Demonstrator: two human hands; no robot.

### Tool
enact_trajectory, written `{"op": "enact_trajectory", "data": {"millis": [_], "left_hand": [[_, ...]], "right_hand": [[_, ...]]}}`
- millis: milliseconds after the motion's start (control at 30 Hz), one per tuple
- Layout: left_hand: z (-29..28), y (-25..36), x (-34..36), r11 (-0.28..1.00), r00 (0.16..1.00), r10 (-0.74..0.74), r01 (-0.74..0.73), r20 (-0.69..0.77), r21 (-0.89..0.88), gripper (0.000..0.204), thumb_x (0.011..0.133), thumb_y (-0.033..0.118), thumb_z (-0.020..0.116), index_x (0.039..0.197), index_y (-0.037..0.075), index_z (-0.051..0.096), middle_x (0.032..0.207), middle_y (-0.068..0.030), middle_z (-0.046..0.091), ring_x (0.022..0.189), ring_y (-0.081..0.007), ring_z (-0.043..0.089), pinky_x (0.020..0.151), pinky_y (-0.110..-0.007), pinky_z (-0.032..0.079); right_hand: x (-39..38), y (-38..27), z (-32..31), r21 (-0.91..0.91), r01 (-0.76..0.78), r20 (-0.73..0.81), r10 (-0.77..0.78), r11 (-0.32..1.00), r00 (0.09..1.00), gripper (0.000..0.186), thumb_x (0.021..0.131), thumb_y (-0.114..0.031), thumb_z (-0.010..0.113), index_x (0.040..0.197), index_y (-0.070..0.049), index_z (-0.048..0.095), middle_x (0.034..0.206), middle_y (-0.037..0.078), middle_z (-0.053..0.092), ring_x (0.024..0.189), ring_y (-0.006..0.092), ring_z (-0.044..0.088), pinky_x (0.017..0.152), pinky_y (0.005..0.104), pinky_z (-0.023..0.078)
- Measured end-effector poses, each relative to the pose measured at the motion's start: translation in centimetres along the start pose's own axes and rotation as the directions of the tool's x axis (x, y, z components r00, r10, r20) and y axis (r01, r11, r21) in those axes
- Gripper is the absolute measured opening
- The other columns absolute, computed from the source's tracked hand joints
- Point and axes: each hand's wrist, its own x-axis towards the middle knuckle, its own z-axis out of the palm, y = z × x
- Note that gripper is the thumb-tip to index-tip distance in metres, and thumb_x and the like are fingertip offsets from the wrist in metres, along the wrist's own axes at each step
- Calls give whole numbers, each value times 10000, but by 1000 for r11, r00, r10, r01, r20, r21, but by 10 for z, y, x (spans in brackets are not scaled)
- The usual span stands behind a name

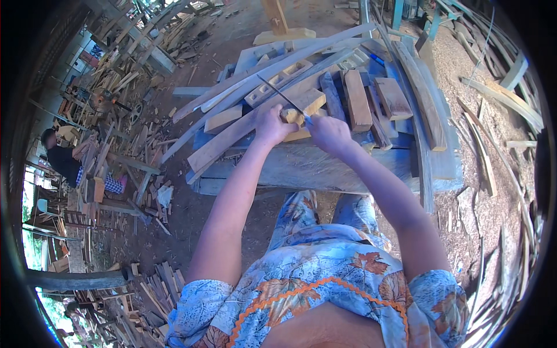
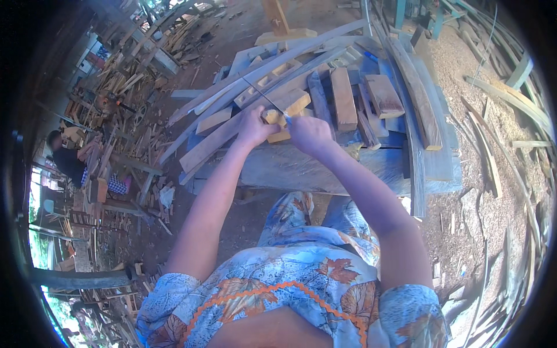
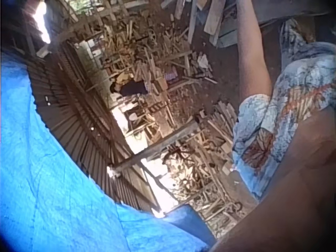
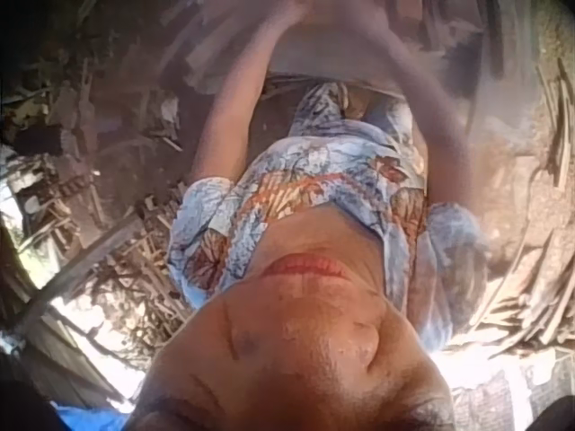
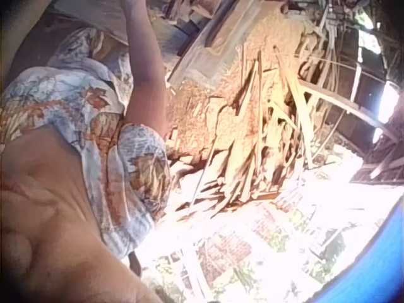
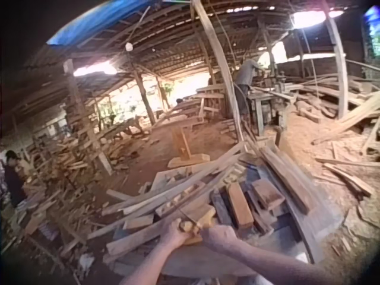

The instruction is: The person holds a wooden block on a workbench and cuts into it using a hand saw.

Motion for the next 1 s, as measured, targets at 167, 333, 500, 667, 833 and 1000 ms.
{"op": "enact_trajectory", "data": {"millis": [167,333,500,667,833,1000], "left_hand": [[-1,-7,-4,1000,999,-19,19,-38,3,606,546,324,766,1003,-27,576,884,-199,651,869,-314,637,788,-373,490],[1,-13,-2,999,999,-14,13,-30,-29,694,548,323,768,1096,-50,561,917,-215,648,893,-321,635,810,-368,488],[-4,-5,-1,1000,1000,-14,14,19,-1,677,550,328,773,1074,-45,561,901,-201,649,877,-311,636,794,-369,489],[1,-8,0,1000,999,22,-21,-31,2,565,544,325,778,949,-14,579,833,-177,651,816,-300,643,749,-373,494],[-3,1,-3,999,1000,-22,22,2,-40,575,522,298,778,921,-69,583,859,-234,636,869,-335,628,788,-376,469],[-1,-7,-5,998,994,40,-44,-97,-44,510,542,307,769,897,-1,572,823,-167,648,798,-290,641,737,-354,493]], "right_hand": [[-20,-4,4,19,-39,2,39,999,999,244,864,-282,548,923,-57,620,778,173,651,756,346,644,689,448,504],[-110,26,-5,-25,-116,117,118,993,986,239,848,-205,529,1046,-73,512,702,185,633,692,364,632,632,472,489],[-95,26,-9,-22,-107,111,108,994,988,198,842,-187,523,992,-58,539,716,182,637,702,358,637,635,467,494],[1,-2,3,4,34,-16,-34,999,999,175,846,-212,536,838,-58,619,760,154,653,731,335,649,654,434,511],[-10,2,7,24,8,-16,-8,1000,1000,195,862,-243,532,869,-63,607,749,175,642,740,344,640,664,441,501],[-95,29,8,-23,-53,13,54,998,998,151,864,-216,513,907,-72,520,656,156,622,638,344,631,585,472,490]]}}
